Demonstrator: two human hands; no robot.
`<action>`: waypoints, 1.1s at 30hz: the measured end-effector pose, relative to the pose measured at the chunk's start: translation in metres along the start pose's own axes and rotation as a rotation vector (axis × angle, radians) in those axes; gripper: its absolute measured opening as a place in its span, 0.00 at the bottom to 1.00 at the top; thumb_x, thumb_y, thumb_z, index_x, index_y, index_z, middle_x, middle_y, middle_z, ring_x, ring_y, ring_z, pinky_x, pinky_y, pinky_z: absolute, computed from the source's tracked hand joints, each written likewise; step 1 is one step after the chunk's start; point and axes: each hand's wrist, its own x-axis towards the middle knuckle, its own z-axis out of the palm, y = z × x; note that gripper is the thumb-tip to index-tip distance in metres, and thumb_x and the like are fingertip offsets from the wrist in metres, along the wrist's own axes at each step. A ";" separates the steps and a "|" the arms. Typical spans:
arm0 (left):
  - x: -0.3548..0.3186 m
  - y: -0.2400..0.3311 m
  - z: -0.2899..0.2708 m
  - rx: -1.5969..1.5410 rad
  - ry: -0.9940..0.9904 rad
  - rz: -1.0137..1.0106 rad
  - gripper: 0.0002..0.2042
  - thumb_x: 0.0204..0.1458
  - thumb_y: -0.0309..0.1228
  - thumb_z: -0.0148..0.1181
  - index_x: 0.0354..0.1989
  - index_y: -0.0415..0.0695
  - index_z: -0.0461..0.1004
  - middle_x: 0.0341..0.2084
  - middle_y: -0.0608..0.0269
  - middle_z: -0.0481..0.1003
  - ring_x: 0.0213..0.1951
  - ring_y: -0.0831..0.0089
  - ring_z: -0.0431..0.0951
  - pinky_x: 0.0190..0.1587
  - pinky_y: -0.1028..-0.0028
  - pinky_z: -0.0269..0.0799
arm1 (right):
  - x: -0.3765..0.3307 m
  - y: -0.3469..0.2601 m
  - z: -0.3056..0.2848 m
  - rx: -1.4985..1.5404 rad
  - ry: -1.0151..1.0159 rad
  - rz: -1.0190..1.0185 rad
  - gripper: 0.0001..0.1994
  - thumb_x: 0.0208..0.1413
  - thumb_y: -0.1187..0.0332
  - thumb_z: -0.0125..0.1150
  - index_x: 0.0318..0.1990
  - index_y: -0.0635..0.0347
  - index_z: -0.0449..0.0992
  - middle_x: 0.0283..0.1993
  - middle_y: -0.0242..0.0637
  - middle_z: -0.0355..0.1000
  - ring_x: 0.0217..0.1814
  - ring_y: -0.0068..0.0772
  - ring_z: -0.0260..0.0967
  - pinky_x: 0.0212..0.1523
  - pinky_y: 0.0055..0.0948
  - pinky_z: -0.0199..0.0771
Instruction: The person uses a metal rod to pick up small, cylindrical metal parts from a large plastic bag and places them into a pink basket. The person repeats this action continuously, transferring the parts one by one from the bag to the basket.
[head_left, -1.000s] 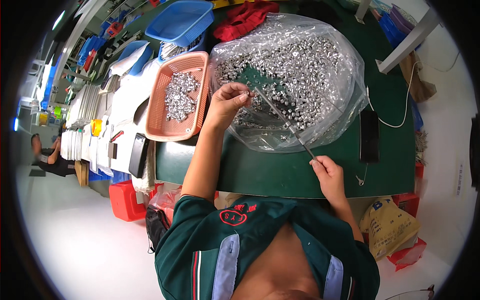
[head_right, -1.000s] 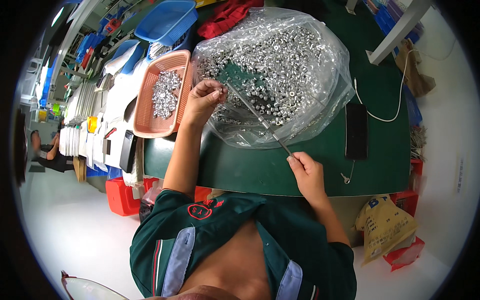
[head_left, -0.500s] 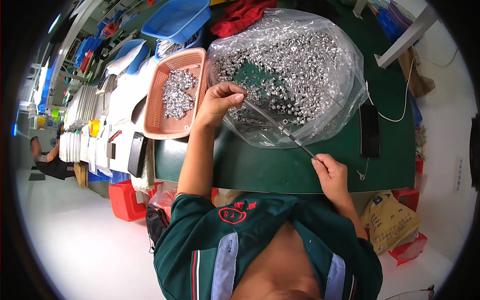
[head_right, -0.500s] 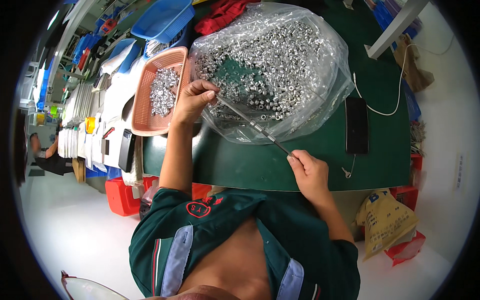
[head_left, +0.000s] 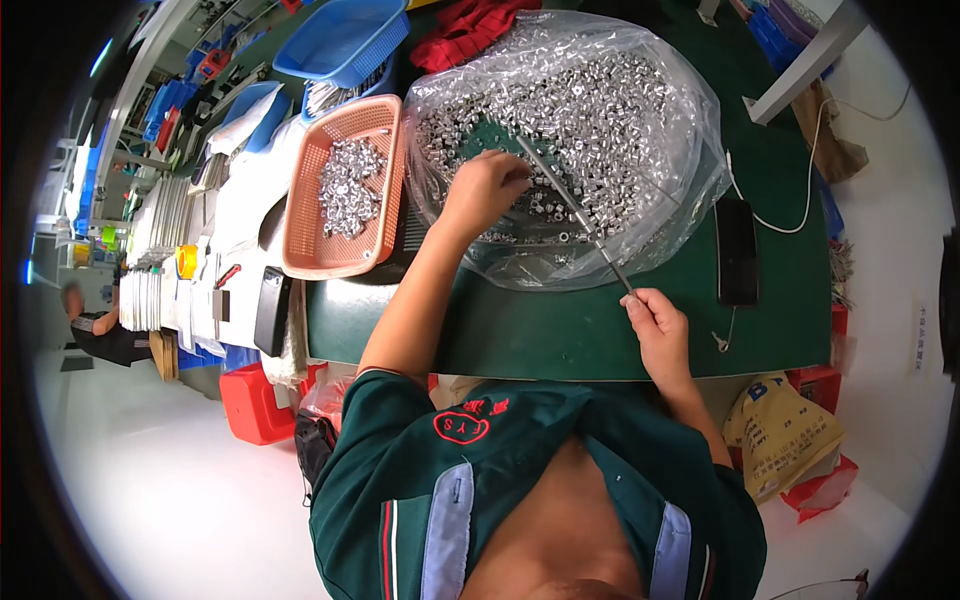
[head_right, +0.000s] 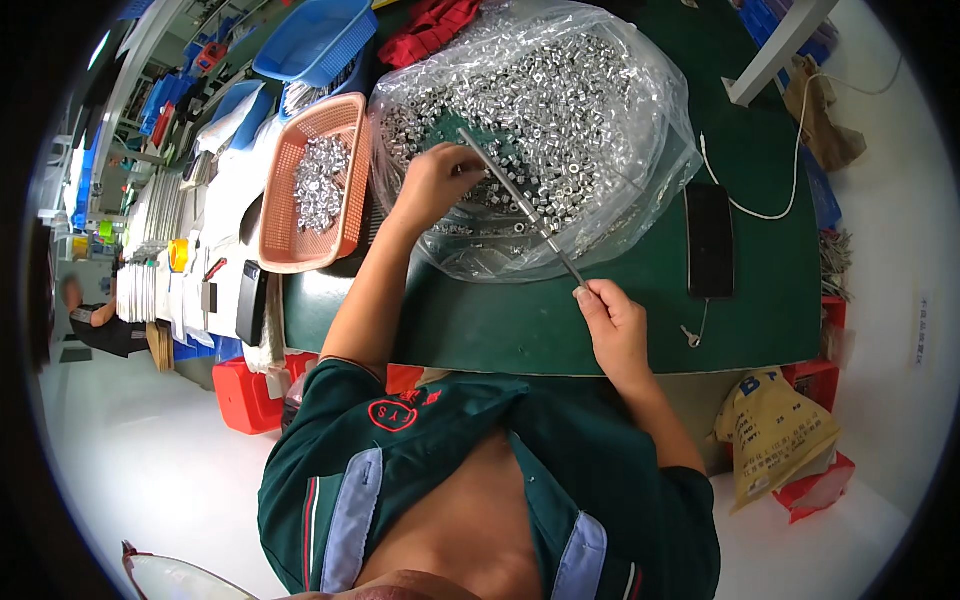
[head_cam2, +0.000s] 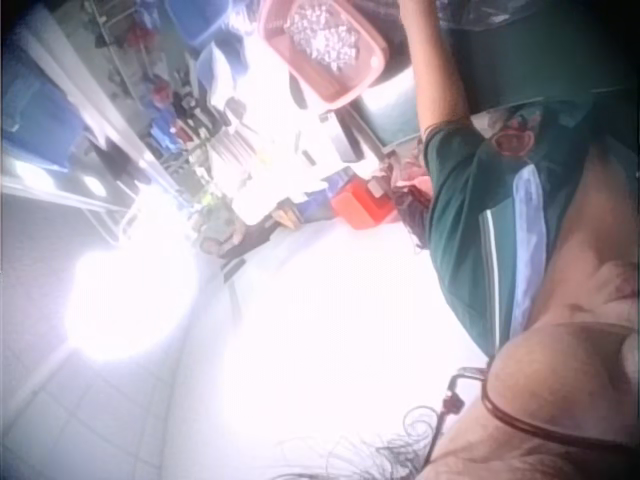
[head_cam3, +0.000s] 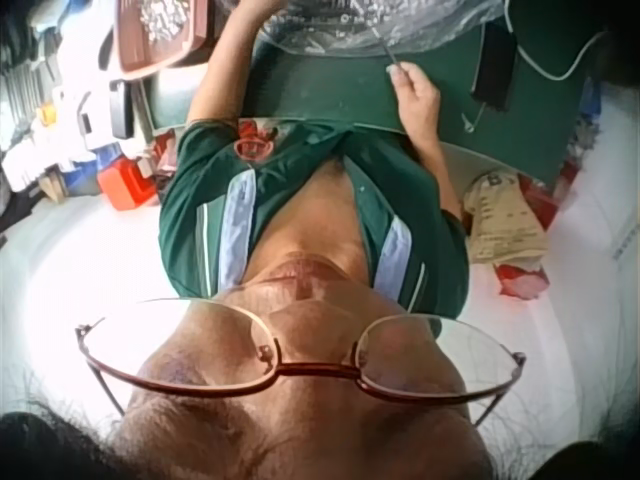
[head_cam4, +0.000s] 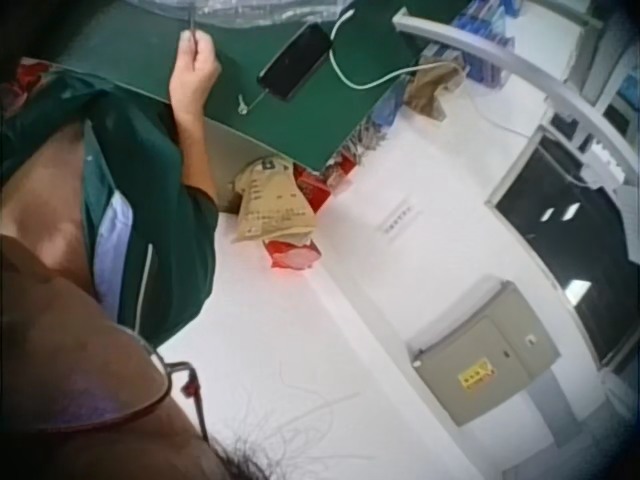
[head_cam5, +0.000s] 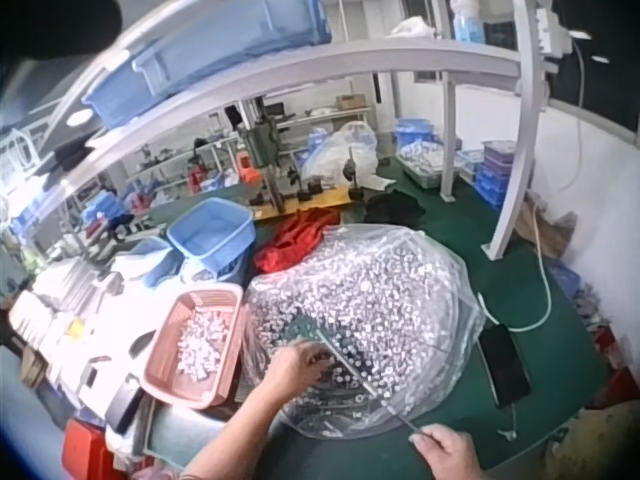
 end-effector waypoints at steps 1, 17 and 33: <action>0.002 -0.003 0.005 0.052 -0.021 0.023 0.09 0.45 0.28 0.63 0.35 0.42 0.79 0.30 0.53 0.75 0.35 0.55 0.77 0.40 0.63 0.72 | 0.000 0.001 -0.001 0.012 0.001 0.018 0.06 0.60 0.71 0.57 0.37 0.66 0.75 0.21 0.23 0.63 0.24 0.11 0.55 0.25 0.17 0.57; -0.019 -0.035 -0.006 -1.631 -0.090 -0.182 0.10 0.55 0.30 0.61 0.42 0.38 0.75 0.27 0.67 0.71 0.30 0.76 0.67 0.38 0.75 0.65 | 0.001 -0.002 -0.004 -0.090 -0.050 -0.012 0.06 0.59 0.71 0.57 0.37 0.66 0.75 0.20 0.25 0.64 0.24 0.11 0.56 0.24 0.18 0.58; -0.036 -0.023 0.000 -2.099 0.019 -0.256 0.12 0.56 0.32 0.60 0.45 0.41 0.73 0.39 0.61 0.72 0.42 0.71 0.69 0.44 0.73 0.67 | -0.006 -0.010 0.009 -0.085 -0.115 -0.044 0.06 0.59 0.72 0.58 0.35 0.66 0.74 0.19 0.26 0.62 0.22 0.12 0.55 0.23 0.19 0.57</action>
